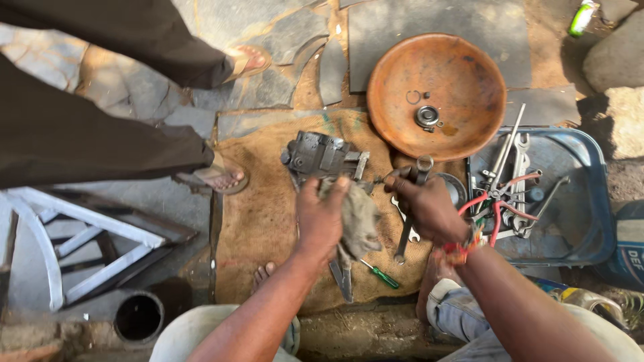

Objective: The person wipes a metal mechanical housing with a cloth, inserts a cylindrical internal component, and uses a wrench and a screwdriver to tighten fasteners on the assembly.

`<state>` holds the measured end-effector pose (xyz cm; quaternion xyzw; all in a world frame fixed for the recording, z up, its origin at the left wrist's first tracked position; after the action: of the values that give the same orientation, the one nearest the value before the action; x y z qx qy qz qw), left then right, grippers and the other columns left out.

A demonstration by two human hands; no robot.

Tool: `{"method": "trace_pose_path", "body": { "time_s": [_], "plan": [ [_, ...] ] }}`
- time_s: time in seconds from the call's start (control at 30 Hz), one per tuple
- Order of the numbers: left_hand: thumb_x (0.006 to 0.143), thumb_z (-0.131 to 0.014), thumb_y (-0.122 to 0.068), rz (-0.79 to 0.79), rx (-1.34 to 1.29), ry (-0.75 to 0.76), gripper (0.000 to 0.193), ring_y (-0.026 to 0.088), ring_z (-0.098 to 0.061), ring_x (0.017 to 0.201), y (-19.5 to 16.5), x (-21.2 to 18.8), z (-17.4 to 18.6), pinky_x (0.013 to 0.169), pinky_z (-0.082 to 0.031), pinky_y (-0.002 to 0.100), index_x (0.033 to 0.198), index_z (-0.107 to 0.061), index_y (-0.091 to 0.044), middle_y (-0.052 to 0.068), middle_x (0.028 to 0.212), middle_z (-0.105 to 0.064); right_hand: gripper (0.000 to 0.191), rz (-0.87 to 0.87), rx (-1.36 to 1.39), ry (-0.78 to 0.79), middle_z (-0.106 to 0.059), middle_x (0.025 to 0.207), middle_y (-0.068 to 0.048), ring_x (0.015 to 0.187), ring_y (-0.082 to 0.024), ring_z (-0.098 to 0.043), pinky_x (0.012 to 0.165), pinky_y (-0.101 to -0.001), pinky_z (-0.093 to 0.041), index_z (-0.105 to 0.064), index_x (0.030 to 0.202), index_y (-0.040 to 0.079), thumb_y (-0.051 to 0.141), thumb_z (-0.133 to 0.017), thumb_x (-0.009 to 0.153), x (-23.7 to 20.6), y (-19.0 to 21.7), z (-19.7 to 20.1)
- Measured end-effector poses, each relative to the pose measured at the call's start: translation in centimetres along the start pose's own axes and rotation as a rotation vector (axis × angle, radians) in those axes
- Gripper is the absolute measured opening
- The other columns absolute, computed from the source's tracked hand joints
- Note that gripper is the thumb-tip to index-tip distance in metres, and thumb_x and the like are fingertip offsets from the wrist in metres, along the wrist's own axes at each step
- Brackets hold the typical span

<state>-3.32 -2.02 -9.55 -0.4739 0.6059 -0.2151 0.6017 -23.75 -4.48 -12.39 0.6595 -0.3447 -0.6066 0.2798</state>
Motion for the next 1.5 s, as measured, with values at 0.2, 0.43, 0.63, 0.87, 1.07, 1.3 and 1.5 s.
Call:
{"method": "trace_pose_path", "body": {
  "time_s": [0.2, 0.43, 0.63, 0.87, 1.07, 1.3, 1.5],
  "plan": [
    [0.09, -0.07, -0.022, 0.082, -0.066, 0.077, 0.018, 0.016, -0.075, 0.074, -0.2, 0.5, 0.1, 0.069, -0.066, 0.034, 0.087, -0.06, -0.008, 0.007, 0.084, -0.075, 0.012, 0.027, 0.079, -0.117, -0.062, 0.07, 0.002, 0.05, -0.007, -0.04, 0.043, -0.0256, -0.03, -0.072, 0.095, 0.003, 0.01, -0.076, 0.087, 6.2, -2.5, 3.6],
    [0.09, -0.075, -0.025, 0.102, 0.767, 0.454, 0.02, 0.015, -0.065, 0.075, 1.7, -2.9, -0.1, 0.07, -0.055, 0.035, 0.096, -0.064, -0.009, 0.003, 0.085, -0.069, 0.017, 0.037, -0.152, -0.444, -0.06, 0.071, -0.003, 0.051, -0.011, -0.048, 0.043, -0.0291, -0.035, -0.076, 0.1, 0.002, 0.015, -0.074, 0.09, 13.4, -5.4, 12.1],
    [0.09, -0.076, -0.022, 0.104, 0.786, 0.54, 0.021, 0.017, -0.067, 0.078, 3.2, -2.9, -0.4, 0.072, -0.054, 0.035, 0.096, -0.064, -0.006, 0.007, 0.087, -0.071, 0.025, -0.057, 0.392, -0.505, -0.075, 0.087, 0.0, 0.065, -0.009, -0.062, 0.046, -0.0283, -0.037, -0.067, 0.115, 0.008, 0.014, -0.067, 0.092, 15.6, -6.6, 16.4],
    [0.093, -0.071, -0.024, 0.071, 0.768, 0.46, 0.022, 0.019, -0.069, 0.083, 3.0, -2.6, -1.0, 0.077, -0.055, 0.038, 0.1, -0.064, -0.004, 0.01, 0.092, -0.072, 0.03, 0.144, -1.084, -0.147, -0.073, 0.087, -0.01, 0.061, -0.011, -0.057, 0.051, -0.0293, -0.046, -0.07, 0.115, 0.007, 0.004, -0.063, 0.085, 15.0, -7.1, 13.3],
    [0.096, -0.067, -0.029, 0.088, 0.75, 0.512, 0.025, 0.022, -0.066, 0.083, 4.3, -4.6, -0.1, 0.076, -0.055, 0.041, 0.106, -0.064, -0.006, 0.012, 0.096, -0.07, 0.022, -0.313, 0.294, 0.175, -0.065, 0.076, -0.005, 0.059, -0.014, -0.054, 0.047, -0.0287, -0.042, -0.062, 0.114, 0.0, 0.02, -0.063, 0.104, 13.0, -11.4, 6.0],
    [0.099, -0.066, -0.032, 0.019, 0.879, 0.644, 0.031, 0.023, -0.063, 0.073, 4.1, -6.7, 0.3, 0.068, -0.052, 0.043, 0.097, -0.063, -0.001, 0.015, 0.086, -0.068, 0.033, -0.06, -1.447, 0.18, -0.076, 0.086, -0.014, 0.072, -0.026, -0.075, 0.067, -0.0361, -0.059, -0.07, 0.128, 0.014, 0.022, -0.048, 0.104, 9.8, -12.3, 6.3],
    [0.099, -0.062, -0.032, 0.036, 0.896, 0.584, 0.03, 0.02, -0.064, 0.064, 3.7, -6.3, 1.5, 0.059, -0.056, 0.04, 0.104, -0.06, -0.003, 0.011, 0.085, -0.067, 0.053, -0.241, -1.023, -0.084, -0.08, 0.087, -0.019, 0.074, -0.027, -0.077, 0.073, -0.0386, -0.06, -0.081, 0.107, -0.009, 0.04, -0.062, 0.099, 7.1, -12.2, 6.8]
  ]
}}
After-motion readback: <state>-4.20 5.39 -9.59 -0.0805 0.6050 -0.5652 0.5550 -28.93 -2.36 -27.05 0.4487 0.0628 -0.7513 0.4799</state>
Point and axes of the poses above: each hand's wrist, its own x-axis towards the middle knuckle, its own z-axis out of the back of the hand, y = z × x, the point moved 5 cm from there along x, towards the middle knuckle
